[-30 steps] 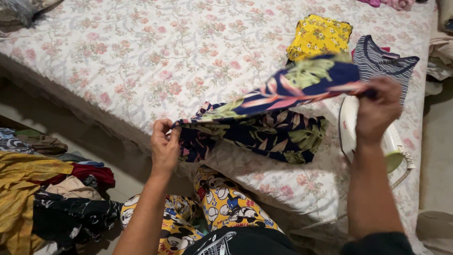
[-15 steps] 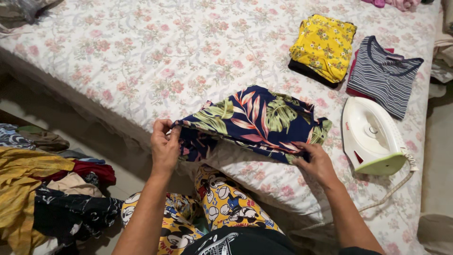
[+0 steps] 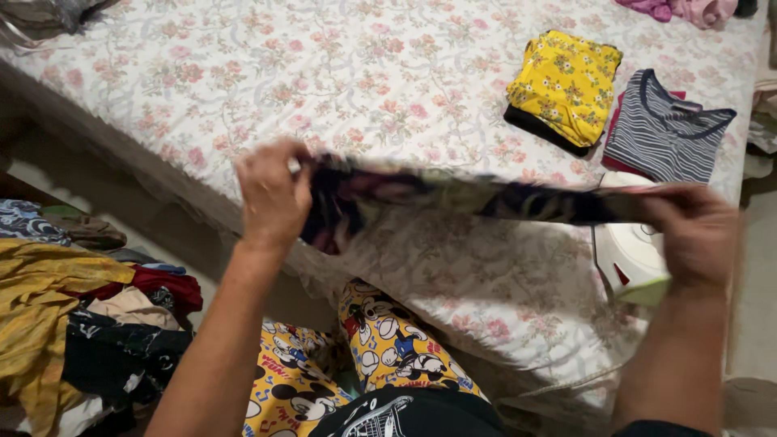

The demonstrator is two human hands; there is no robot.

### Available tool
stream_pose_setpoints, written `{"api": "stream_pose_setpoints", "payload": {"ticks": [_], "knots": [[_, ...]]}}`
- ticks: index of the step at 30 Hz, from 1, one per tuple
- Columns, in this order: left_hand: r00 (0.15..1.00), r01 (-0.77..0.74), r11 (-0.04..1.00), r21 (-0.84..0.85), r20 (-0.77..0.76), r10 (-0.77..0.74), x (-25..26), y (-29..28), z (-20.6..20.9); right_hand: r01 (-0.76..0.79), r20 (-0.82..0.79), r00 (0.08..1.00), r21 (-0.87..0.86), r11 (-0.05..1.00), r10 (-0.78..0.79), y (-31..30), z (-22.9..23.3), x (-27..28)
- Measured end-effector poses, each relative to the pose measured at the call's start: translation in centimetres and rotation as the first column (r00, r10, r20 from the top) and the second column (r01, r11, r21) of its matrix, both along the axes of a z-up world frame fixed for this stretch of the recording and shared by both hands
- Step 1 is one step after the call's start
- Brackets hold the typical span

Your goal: The person irons a striped sleeveless top and a floral dress on a bed, then folds each garment neatly. The person places the folded items into a stack on the bed.

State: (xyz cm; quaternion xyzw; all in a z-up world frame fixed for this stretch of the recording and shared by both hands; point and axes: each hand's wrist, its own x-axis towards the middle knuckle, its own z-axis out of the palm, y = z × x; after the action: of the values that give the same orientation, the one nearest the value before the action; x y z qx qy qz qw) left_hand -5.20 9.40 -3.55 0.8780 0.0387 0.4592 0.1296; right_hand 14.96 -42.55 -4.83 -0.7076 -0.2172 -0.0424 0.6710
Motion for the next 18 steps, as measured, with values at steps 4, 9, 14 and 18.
{"api": "stream_pose_setpoints", "payload": {"ticks": [4, 9, 14, 18], "knots": [[0.978, 0.162, 0.912, -0.376, 0.184, -0.098, 0.7, 1.3, 4.2, -0.127, -0.067, 0.992, -0.324, 0.938, 0.111, 2.1, 4.3, -3.1], [0.969, 0.225, 0.924, -0.309, 0.17, -0.179, 0.6, 3.0, 7.1, -0.087, 0.115, 0.944, -0.816, 0.571, 0.309, 6.8, 3.2, -4.4], [0.916, 0.401, 0.797, -0.451, 0.223, -0.335, -0.1, 2.0, 7.3, 0.069, 0.13, 0.991, -0.419, 0.905, -0.016, 3.6, 6.6, -3.7], [0.846, 0.357, 0.678, -0.642, -0.085, -0.526, 0.1, -0.9, 6.0, 0.083, 0.191, 0.979, -0.088, 0.993, -0.065, 4.0, 8.3, -4.3]]}}
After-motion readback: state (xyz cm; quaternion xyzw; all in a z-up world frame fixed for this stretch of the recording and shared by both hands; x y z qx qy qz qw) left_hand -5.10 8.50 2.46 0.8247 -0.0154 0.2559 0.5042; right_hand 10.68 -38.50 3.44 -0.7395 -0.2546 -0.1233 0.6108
